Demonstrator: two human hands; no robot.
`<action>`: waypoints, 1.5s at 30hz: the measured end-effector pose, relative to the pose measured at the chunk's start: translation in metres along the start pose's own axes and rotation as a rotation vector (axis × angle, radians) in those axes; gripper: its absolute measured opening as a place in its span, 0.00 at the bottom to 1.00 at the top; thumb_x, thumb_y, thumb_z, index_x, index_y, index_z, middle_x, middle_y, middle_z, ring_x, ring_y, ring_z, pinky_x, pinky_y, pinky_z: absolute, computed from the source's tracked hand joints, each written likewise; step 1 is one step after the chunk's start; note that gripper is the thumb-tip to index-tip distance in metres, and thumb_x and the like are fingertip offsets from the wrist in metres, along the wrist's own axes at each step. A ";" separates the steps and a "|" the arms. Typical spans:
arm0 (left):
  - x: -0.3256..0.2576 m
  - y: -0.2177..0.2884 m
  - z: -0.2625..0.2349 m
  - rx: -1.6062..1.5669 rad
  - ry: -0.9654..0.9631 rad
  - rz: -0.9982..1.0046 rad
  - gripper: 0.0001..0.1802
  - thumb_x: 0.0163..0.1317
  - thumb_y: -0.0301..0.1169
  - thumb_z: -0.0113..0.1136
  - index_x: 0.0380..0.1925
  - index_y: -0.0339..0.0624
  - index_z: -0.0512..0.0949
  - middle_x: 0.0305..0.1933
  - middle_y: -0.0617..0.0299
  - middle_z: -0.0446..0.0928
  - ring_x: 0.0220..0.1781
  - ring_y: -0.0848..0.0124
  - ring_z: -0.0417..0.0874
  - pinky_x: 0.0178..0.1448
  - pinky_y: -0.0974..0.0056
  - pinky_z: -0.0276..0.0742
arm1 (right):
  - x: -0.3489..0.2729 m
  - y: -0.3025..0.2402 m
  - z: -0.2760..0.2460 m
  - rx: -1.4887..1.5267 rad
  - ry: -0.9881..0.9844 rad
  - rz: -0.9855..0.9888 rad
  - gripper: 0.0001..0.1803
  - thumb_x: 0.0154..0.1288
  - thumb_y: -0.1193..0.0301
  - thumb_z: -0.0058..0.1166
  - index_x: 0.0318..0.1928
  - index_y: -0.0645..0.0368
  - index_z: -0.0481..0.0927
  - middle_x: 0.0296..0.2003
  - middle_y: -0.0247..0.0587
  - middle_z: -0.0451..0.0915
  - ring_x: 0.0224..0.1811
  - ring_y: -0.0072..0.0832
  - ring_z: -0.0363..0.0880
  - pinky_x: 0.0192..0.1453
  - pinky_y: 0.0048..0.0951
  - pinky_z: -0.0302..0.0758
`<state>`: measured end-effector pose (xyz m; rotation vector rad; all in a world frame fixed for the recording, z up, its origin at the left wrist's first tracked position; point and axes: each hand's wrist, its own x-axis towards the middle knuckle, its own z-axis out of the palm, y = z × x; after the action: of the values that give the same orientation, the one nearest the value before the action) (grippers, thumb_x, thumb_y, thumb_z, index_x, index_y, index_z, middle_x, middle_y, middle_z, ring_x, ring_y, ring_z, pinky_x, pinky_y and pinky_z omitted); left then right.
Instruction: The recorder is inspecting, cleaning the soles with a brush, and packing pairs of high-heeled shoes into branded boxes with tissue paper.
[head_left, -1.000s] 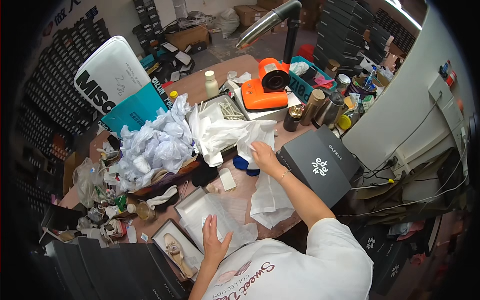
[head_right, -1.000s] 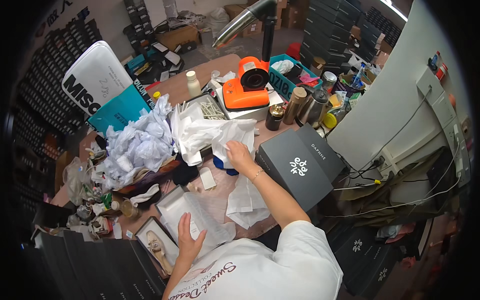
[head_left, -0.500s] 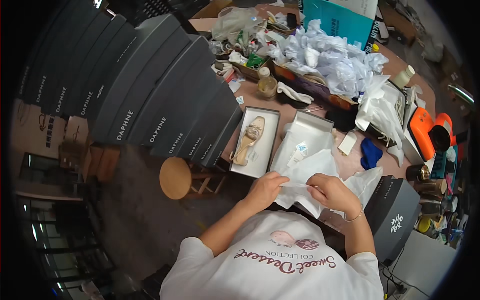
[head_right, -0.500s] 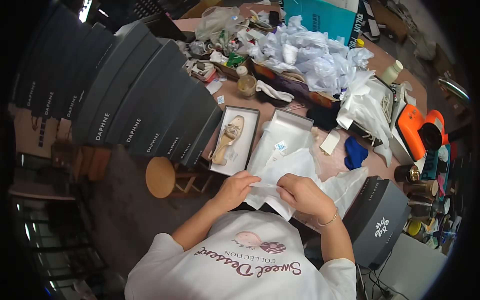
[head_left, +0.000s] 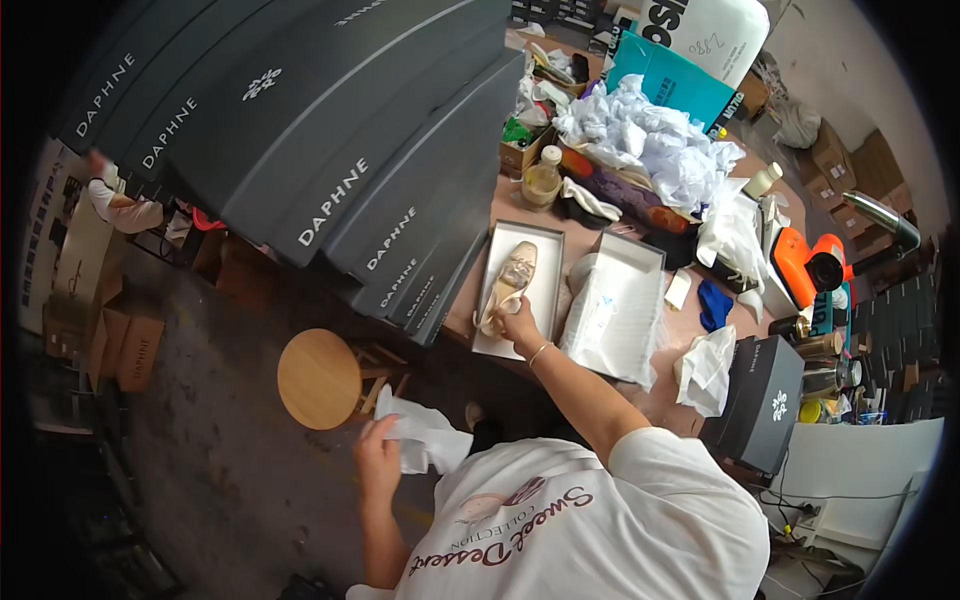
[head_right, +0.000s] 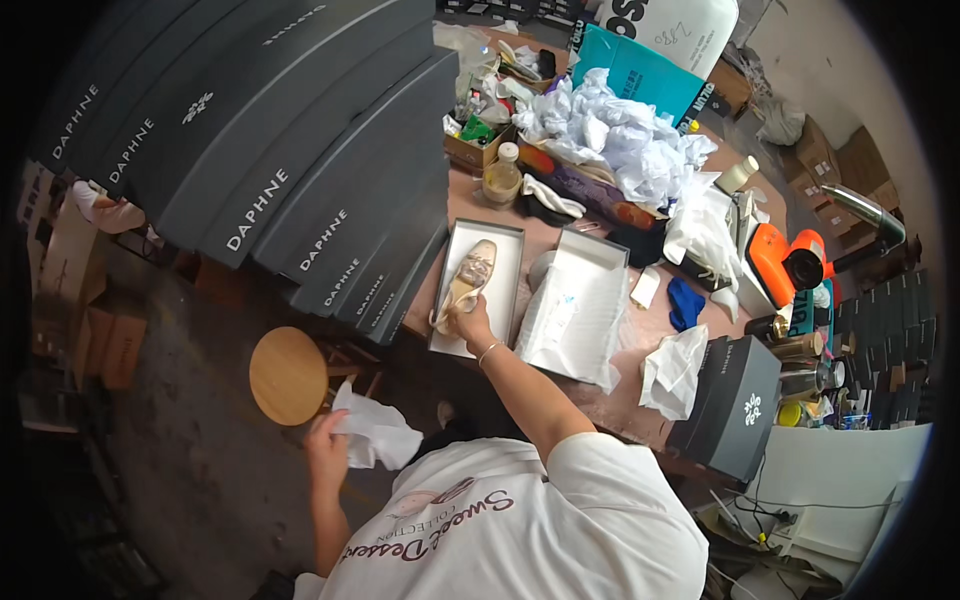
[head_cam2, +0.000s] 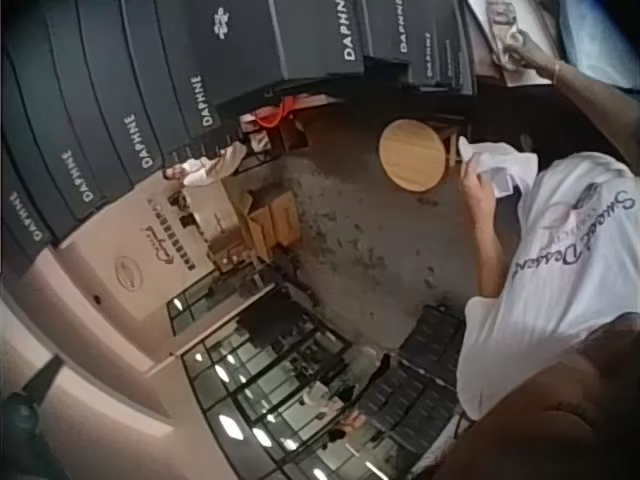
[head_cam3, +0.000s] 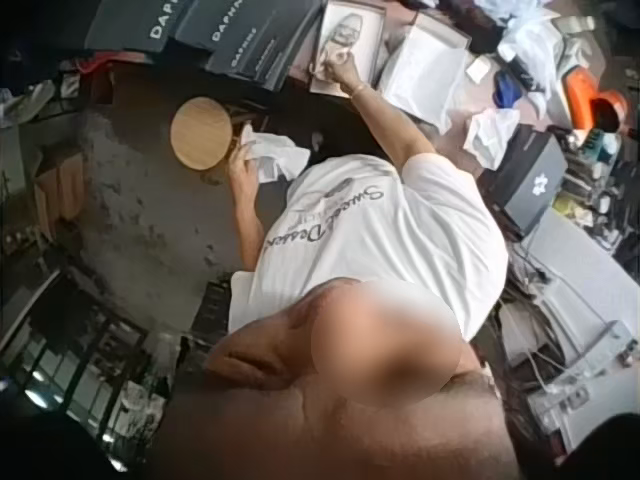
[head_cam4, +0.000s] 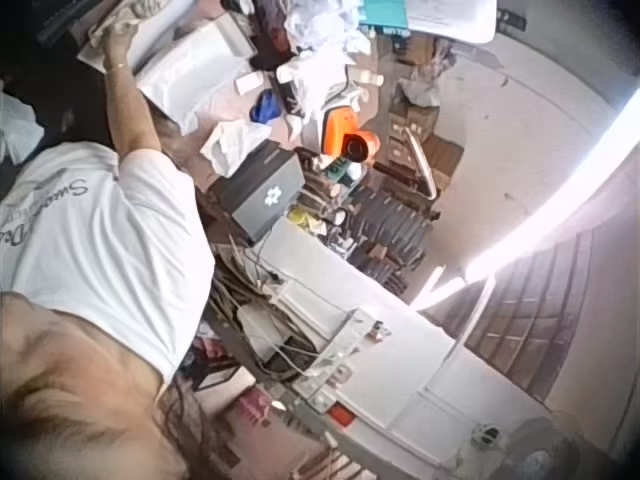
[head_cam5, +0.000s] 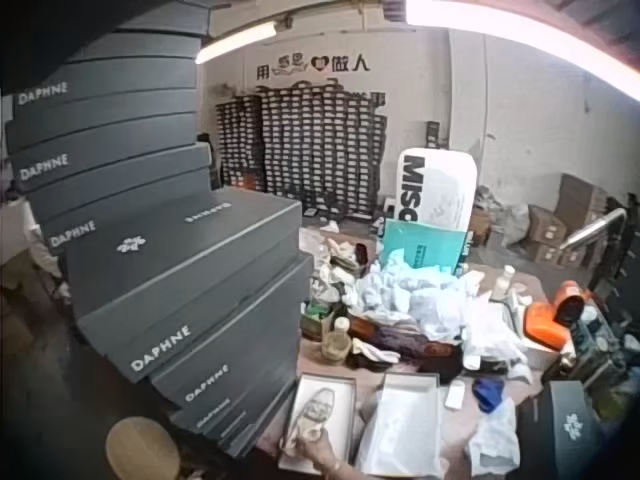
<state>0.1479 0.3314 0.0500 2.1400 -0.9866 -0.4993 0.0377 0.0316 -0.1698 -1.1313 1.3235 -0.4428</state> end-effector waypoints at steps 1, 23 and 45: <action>-0.006 -0.007 0.003 -0.014 -0.003 0.068 0.18 0.50 0.18 0.47 0.41 0.34 0.78 0.36 0.46 0.76 0.37 0.51 0.78 0.43 0.58 0.73 | 0.009 0.011 0.007 0.052 -0.023 0.005 0.37 0.58 0.68 0.55 0.65 0.58 0.52 0.43 0.49 0.74 0.35 0.33 0.76 0.32 0.32 0.76; 0.126 0.169 0.088 0.000 0.316 0.576 0.17 0.51 0.15 0.48 0.43 0.31 0.77 0.39 0.51 0.75 0.39 0.60 0.78 0.44 0.61 0.74 | -0.129 -0.091 -0.344 0.662 0.211 -0.473 0.33 0.57 0.74 0.46 0.65 0.59 0.58 0.41 0.35 0.74 0.38 0.19 0.71 0.43 0.21 0.70; 0.266 0.232 0.141 0.183 0.075 0.854 0.16 0.56 0.19 0.48 0.45 0.30 0.75 0.43 0.49 0.77 0.41 0.58 0.78 0.47 0.61 0.71 | -0.140 0.017 -0.584 1.153 0.696 -0.590 0.14 0.63 0.61 0.45 0.47 0.53 0.73 0.36 0.34 0.78 0.35 0.26 0.78 0.35 0.32 0.75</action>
<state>0.1173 -0.0416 0.1159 1.6406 -1.8004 0.0965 -0.5346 -0.0761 -0.0227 -0.3198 0.9518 -1.8738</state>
